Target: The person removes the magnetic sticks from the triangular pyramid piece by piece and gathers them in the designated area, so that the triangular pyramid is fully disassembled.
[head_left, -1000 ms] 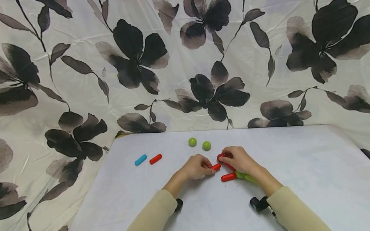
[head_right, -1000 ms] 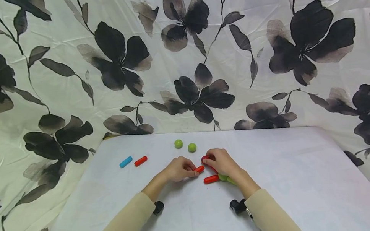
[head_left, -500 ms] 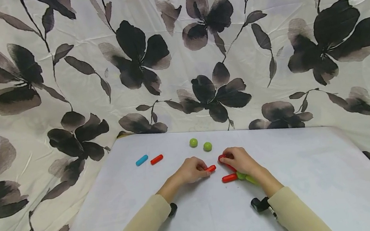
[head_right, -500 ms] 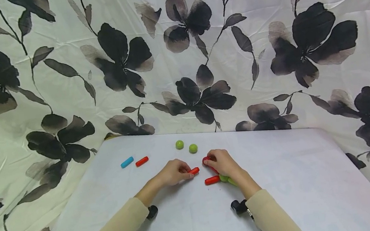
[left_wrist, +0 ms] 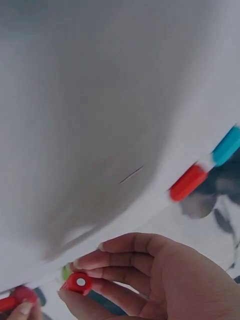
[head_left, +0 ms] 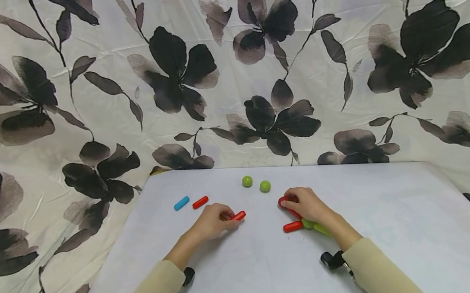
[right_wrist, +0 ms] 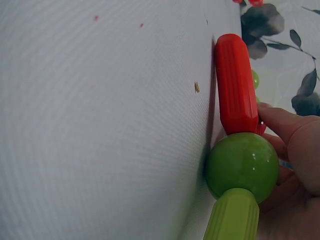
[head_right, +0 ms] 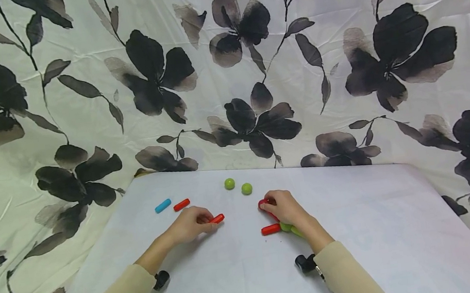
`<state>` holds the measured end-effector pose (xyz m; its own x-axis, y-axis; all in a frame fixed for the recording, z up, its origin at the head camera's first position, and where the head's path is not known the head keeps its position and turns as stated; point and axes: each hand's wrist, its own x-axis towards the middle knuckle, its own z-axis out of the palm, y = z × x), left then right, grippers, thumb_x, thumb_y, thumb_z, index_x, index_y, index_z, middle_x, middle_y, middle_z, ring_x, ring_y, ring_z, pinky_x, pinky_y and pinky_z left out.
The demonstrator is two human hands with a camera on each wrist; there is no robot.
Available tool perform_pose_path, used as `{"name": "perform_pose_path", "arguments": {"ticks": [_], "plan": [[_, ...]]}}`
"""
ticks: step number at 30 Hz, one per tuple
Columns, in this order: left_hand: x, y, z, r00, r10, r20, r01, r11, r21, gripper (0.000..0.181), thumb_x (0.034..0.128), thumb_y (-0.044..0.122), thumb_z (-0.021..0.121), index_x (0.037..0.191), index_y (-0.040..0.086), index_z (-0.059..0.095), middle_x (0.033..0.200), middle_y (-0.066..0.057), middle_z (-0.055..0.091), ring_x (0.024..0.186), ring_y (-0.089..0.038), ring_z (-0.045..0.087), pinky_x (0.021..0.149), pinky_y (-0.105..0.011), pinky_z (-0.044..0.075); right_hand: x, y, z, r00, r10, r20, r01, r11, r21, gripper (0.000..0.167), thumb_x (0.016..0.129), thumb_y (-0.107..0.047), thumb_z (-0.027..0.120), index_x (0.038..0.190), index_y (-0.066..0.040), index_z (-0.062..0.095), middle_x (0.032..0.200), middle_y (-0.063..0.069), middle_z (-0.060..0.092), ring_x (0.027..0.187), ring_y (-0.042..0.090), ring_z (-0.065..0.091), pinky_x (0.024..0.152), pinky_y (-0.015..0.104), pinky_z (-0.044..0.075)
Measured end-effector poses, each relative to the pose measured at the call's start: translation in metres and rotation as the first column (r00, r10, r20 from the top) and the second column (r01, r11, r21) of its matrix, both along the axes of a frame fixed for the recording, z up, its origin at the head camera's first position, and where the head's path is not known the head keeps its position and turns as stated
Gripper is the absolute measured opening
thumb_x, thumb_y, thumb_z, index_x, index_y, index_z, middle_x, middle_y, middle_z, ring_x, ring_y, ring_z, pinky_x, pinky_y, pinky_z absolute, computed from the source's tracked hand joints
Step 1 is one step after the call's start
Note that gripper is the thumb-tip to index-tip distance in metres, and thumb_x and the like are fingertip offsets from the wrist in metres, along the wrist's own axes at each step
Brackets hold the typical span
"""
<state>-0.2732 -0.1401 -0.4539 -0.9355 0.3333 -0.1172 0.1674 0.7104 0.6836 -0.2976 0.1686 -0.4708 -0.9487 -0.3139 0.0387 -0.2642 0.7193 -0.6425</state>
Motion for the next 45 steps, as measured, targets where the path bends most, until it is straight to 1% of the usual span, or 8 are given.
{"name": "perform_pose_path", "arguments": {"ticks": [3,11,16,25,30,36,41,45], "plan": [[0.002,-0.021,0.0,0.999,0.042,-0.01,-0.042,0.999,-0.011,0.016,0.0887,0.018,0.082,0.099,0.01,0.074,0.086,0.001,0.064,0.083,-0.017,0.056,0.075,-0.031,0.049,-0.001,-0.001,0.0,1.0,0.002,0.003,-0.002,1.0,0.001,0.027,0.097,-0.019,0.072,0.117,-0.001,0.071,0.105,0.008,0.07,0.094,0.023,0.058,0.09,0.042,0.051],[0.005,-0.078,0.001,0.994,0.07,-0.085,-0.074,0.996,-0.04,0.018,0.0881,0.014,0.081,0.098,0.003,0.073,0.083,-0.002,0.065,0.08,-0.018,0.057,0.073,-0.032,0.049,-0.001,-0.002,0.0,1.0,-0.007,0.007,0.007,1.0,0.001,0.027,0.096,-0.019,0.073,0.117,-0.001,0.071,0.104,0.008,0.07,0.093,0.023,0.058,0.09,0.042,0.051],[0.006,-0.105,0.0,0.989,0.121,-0.089,-0.127,0.99,-0.064,0.019,0.0893,0.016,0.08,0.101,0.002,0.073,0.087,-0.003,0.066,0.084,-0.019,0.058,0.075,-0.032,0.05,0.0,-0.001,0.001,1.0,-0.016,0.012,0.016,1.0,0.002,0.028,0.097,-0.02,0.073,0.117,-0.002,0.071,0.104,0.007,0.07,0.093,0.022,0.057,0.09,0.041,0.051],[-0.007,-0.147,-0.006,0.974,0.188,-0.123,-0.202,0.972,-0.115,0.021,0.0891,0.015,0.079,0.102,0.0,0.072,0.085,-0.006,0.064,0.084,-0.023,0.055,0.072,-0.033,0.045,0.0,-0.001,0.002,1.0,-0.018,0.004,0.018,1.0,0.005,0.028,0.096,-0.02,0.073,0.117,-0.002,0.071,0.103,0.007,0.07,0.093,0.022,0.057,0.089,0.04,0.051],[-0.011,-0.158,-0.007,0.975,0.183,-0.123,-0.2,0.97,-0.139,0.021,0.0871,0.014,0.08,0.099,0.0,0.072,0.084,-0.006,0.062,0.082,-0.023,0.054,0.07,-0.033,0.043,0.0,-0.001,0.0,1.0,-0.018,-0.001,0.018,1.0,0.005,0.027,0.096,-0.02,0.073,0.116,-0.003,0.071,0.102,0.006,0.069,0.092,0.021,0.057,0.089,0.04,0.05],[-0.01,-0.16,-0.009,0.978,0.169,-0.121,-0.185,0.974,-0.134,0.019,0.0863,0.013,0.08,0.098,0.0,0.071,0.082,-0.005,0.06,0.08,-0.022,0.053,0.069,-0.034,0.041,0.001,-0.001,-0.001,1.0,-0.014,0.007,0.014,1.0,-0.005,0.027,0.096,-0.02,0.073,0.117,-0.003,0.071,0.102,0.006,0.069,0.092,0.021,0.057,0.089,0.04,0.05],[-0.01,-0.16,-0.008,0.979,0.171,-0.112,-0.185,0.974,-0.133,0.021,0.0862,0.013,0.08,0.1,0.0,0.071,0.085,-0.006,0.06,0.082,-0.023,0.053,0.07,-0.034,0.042,0.0,0.001,-0.002,1.0,0.028,-0.001,-0.028,1.0,-0.007,0.026,0.096,-0.019,0.073,0.117,-0.004,0.071,0.101,0.005,0.07,0.092,0.02,0.058,0.087,0.039,0.05],[-0.008,-0.162,-0.004,0.982,0.161,-0.096,-0.174,0.974,-0.146,0.028,0.0859,0.013,0.08,0.106,-0.002,0.07,0.09,-0.011,0.062,0.085,-0.026,0.055,0.071,-0.034,0.044,0.0,0.002,-0.001,0.999,0.049,0.011,-0.048,0.999,-0.009,0.027,0.096,-0.019,0.073,0.118,-0.005,0.071,0.1,0.004,0.069,0.09,0.02,0.058,0.085,0.037,0.049]]}}
